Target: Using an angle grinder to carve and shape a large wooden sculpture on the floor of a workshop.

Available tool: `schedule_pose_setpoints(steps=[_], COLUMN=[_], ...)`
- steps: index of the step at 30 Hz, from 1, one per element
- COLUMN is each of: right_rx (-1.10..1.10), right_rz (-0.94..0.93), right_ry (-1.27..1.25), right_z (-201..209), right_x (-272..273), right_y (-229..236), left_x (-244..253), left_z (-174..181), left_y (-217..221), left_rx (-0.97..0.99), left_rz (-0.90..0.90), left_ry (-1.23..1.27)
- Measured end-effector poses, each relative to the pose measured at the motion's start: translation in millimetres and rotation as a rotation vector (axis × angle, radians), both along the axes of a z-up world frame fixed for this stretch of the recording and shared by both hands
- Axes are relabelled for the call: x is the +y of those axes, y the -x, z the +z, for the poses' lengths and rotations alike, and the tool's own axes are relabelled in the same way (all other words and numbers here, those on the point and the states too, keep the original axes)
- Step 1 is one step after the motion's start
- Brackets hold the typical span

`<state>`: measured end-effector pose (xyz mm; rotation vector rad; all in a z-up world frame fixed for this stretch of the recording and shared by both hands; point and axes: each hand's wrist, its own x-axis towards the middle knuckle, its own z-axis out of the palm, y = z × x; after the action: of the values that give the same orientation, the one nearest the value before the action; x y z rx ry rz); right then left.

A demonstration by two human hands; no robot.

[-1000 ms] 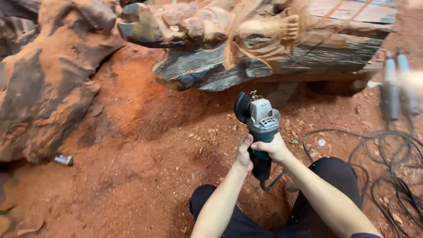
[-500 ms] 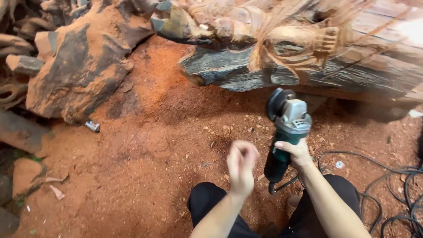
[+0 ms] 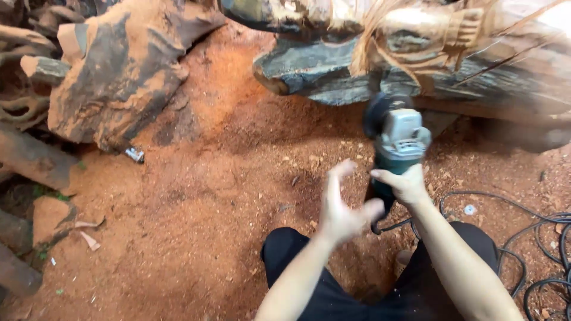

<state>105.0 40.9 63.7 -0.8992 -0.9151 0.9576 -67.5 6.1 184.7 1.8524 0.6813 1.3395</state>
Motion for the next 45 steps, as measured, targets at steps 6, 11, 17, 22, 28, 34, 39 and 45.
schedule_pose_setpoints(steps=[6,11,17,22,28,34,39,45], right_rx=[-0.270,-0.328,-0.189,-0.128,-0.068,-0.042,-0.012,0.025], right_rz=[0.013,0.147,0.218,0.233,0.243,0.265,0.278,0.275], right_ry=[0.197,0.338,0.215,0.167,0.104,0.052,0.037,0.012], right_z=[11,21,29,24,13,31,20,21], right_x=[45,80,101,112,116,112,117,116], right_y=[47,91,116,121,122,115,109,104], left_x=[55,87,99,112,114,113,111,111], left_z=[-163,-200,-190,-185,-186,-166,-167,-172], left_y=[-14,22,38,52,56,46,43,36], left_rx=[0.198,-0.020,0.035,-0.065,-0.075,-0.027,-0.030,-0.048], left_rz=[0.167,0.172,0.240,0.250,0.268,0.304,0.317,0.293], left_ry=[0.762,0.551,0.630,0.586,0.580,0.571,0.600,0.601])
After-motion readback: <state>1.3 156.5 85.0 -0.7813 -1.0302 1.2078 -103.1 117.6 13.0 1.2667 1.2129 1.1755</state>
